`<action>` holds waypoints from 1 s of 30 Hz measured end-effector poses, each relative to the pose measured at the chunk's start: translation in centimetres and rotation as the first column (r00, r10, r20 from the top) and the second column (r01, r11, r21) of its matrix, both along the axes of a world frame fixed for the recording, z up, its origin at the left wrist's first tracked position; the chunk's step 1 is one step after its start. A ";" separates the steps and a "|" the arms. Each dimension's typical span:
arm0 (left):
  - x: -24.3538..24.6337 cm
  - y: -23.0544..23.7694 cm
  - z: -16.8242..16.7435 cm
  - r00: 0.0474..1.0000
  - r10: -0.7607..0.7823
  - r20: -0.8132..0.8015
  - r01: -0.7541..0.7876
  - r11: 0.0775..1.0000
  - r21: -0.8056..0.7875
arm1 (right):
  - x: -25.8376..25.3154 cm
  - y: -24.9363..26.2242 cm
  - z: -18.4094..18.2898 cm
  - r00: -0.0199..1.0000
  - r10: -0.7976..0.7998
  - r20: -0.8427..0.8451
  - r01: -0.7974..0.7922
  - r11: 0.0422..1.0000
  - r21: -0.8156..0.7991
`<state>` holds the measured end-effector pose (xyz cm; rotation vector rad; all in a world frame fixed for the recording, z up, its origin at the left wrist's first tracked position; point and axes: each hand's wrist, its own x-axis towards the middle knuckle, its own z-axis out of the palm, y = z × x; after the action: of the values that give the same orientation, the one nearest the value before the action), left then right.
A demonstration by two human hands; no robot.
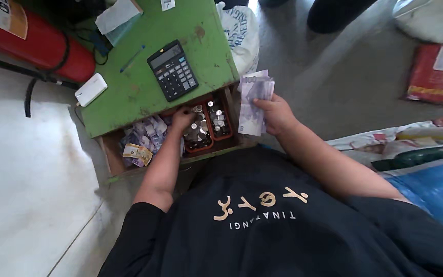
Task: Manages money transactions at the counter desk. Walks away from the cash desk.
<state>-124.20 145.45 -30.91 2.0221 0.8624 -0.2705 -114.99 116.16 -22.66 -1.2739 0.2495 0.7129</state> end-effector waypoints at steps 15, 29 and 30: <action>-2.8 1.5 -0.6 0.911 -0.389 -0.139 0.413 0.844 0.341 | 0.1 1.5 0.3 0.998 0.064 -0.009 -0.064 0.998 -0.022; -3.0 1.8 -0.4 0.860 -0.493 -0.128 0.507 0.855 0.111 | 0.5 0.6 0.1 1.000 -0.008 -0.028 0.008 1.000 0.005; -2.7 1.9 -0.5 0.894 -0.430 -0.127 0.445 0.887 0.124 | 0.5 0.7 0.1 0.999 -0.007 -0.032 0.007 1.000 0.003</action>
<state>-126.93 147.31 -31.45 2.3509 0.4798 -0.5747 -114.49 116.82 -22.57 -1.2591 0.2790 0.7275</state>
